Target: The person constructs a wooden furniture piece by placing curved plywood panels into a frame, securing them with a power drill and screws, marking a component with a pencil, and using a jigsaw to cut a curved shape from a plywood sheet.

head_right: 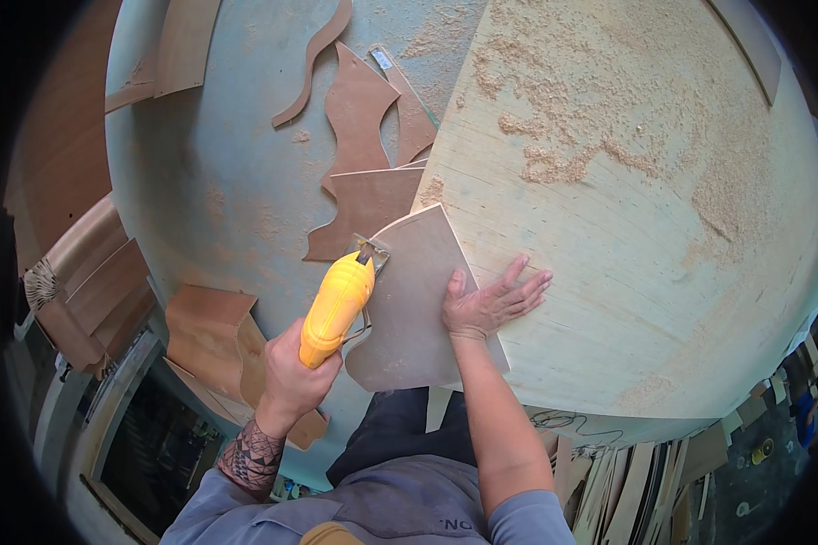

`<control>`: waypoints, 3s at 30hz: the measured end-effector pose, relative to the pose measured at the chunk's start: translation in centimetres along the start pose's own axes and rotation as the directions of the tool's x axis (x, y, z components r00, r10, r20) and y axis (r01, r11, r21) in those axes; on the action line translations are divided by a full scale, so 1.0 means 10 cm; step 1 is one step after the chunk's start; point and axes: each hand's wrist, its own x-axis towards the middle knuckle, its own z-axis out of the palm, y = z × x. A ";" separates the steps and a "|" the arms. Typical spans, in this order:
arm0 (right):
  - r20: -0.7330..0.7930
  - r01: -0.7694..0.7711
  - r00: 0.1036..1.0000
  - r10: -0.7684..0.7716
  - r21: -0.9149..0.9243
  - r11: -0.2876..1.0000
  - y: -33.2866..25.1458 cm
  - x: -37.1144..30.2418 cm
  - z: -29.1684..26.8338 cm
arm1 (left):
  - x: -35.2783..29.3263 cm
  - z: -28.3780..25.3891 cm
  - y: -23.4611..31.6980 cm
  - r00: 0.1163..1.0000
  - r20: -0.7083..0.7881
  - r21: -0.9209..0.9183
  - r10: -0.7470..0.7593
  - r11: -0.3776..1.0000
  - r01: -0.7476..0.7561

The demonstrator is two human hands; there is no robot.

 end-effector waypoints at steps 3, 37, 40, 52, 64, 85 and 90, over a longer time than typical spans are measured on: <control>-0.003 0.004 1.000 -0.004 0.003 1.000 0.00 0.00 0.00 | 0.01 -0.01 0.01 1.000 0.009 0.008 -0.004 1.000 0.004; -0.069 0.168 0.983 -0.168 -0.014 0.986 -0.07 -0.06 -0.02 | 0.13 -0.04 -0.19 0.989 -0.004 -0.040 0.147 0.988 -0.147; -0.045 0.281 0.959 -0.279 0.042 0.959 -0.07 -0.04 -0.04 | 0.10 -0.08 -0.23 0.987 0.021 0.019 0.159 0.987 -0.160; 0.096 0.433 0.891 -0.444 0.117 0.894 0.01 -0.55 -0.03 | -0.63 0.02 -0.89 0.990 0.001 -0.170 0.138 0.976 -0.136; 0.114 0.445 0.881 -0.458 0.126 0.887 0.00 -0.57 0.00 | -0.49 0.04 -0.72 0.992 -0.082 -0.068 0.097 0.992 -0.103; 0.158 0.430 0.880 -0.448 0.136 0.892 0.03 -0.57 0.02 | -0.37 -0.02 -0.42 0.998 -0.049 0.117 0.049 0.992 -0.043; 0.170 0.433 0.876 -0.451 0.137 0.891 0.03 -0.57 0.01 | -0.36 -0.02 -0.41 0.998 -0.055 0.119 0.042 0.992 -0.035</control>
